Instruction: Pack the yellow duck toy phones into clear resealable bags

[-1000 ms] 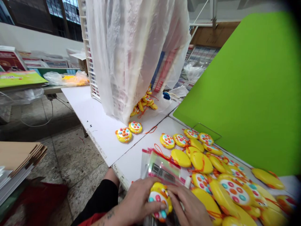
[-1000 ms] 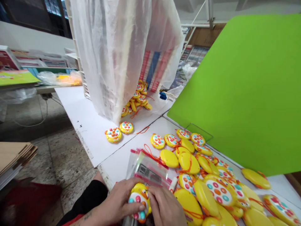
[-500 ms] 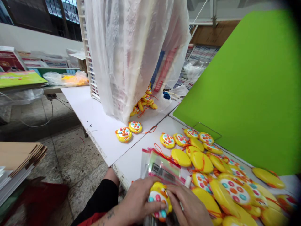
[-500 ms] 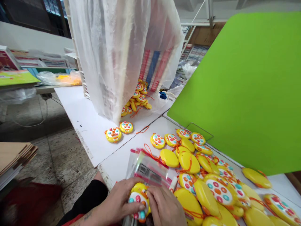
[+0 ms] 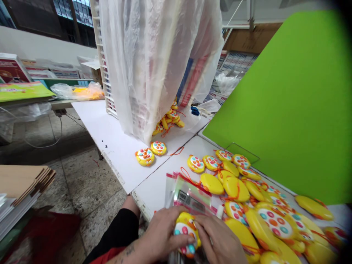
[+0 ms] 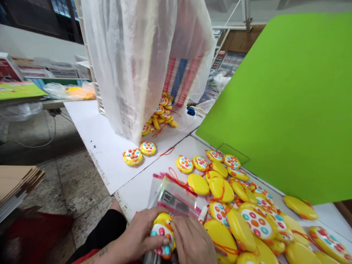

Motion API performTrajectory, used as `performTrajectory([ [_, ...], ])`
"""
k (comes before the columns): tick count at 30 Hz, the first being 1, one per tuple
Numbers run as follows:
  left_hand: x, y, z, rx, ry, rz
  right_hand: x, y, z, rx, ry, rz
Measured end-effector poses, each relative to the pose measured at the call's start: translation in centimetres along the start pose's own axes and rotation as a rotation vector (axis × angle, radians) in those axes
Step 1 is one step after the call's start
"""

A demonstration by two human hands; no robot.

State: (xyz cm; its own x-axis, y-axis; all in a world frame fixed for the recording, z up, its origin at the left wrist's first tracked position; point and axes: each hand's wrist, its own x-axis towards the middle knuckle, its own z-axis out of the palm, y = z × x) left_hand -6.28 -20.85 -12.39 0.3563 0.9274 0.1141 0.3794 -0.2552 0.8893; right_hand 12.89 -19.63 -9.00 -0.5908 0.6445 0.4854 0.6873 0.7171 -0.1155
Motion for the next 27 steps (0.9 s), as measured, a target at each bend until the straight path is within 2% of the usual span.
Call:
performTrajectory([
  [7,0.0,-0.2,0.1,-0.008,-0.001,-0.009,0.0,-0.3,0.6,-0.006,0.145,0.111],
  [11,0.0,-0.1,-0.1,-0.074,0.021,0.02,0.1,-0.5,0.1,0.071,0.122,0.155],
  [17,-0.1,0.1,-0.3,-0.07,0.019,0.014,0.3,-0.8,-0.5,0.002,0.095,0.054],
  [27,0.0,0.0,-0.2,-0.057,0.019,0.033,0.8,-1.0,-0.6,-0.072,0.073,-0.018],
])
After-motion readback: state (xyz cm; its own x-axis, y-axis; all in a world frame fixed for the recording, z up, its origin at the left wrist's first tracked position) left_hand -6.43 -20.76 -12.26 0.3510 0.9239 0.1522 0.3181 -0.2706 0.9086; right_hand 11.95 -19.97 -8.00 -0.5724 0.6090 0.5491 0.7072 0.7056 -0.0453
